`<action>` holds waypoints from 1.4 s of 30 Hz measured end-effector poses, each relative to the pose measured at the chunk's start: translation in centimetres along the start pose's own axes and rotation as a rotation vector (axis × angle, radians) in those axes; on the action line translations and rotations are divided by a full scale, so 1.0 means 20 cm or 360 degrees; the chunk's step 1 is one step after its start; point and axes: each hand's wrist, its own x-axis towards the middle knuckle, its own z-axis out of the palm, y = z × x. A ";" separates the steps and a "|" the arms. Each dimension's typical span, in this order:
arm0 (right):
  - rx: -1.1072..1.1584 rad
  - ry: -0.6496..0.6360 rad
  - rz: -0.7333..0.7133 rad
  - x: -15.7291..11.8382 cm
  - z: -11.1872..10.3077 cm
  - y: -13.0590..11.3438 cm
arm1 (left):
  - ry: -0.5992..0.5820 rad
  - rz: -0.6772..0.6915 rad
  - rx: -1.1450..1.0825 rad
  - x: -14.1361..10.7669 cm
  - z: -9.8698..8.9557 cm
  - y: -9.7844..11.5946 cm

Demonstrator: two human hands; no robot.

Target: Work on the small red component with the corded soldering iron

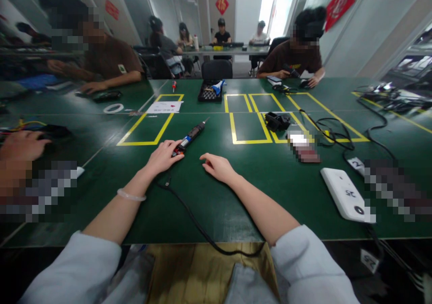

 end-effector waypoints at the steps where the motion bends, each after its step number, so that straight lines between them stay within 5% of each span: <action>1: 0.0000 0.0000 0.0004 0.00 0.00 0.00 | 0.0008 -0.0081 0.0024 0.01 0.00 -0.07; 7: -0.0018 0.0014 0.0028 0.00 0.00 0.01 | 0.0034 -0.0602 0.0099 -0.02 -0.03 -0.45; 13: -0.0021 0.0019 0.0046 0.00 0.01 0.01 | -0.0014 -0.1041 0.0178 -0.11 -0.12 -0.64; 18: -0.0035 0.0026 0.0054 0.00 0.00 0.01 | 0.0035 -0.1208 0.0225 -0.14 -0.13 -0.65; 27: -0.0016 0.0017 0.0053 0.00 0.01 0.02 | 0.0230 -0.1106 0.0296 -0.15 -0.12 -0.56; 42: -0.0042 0.0006 0.0051 0.01 0.00 0.00 | 0.0192 -0.1236 0.0163 -0.14 -0.12 -0.57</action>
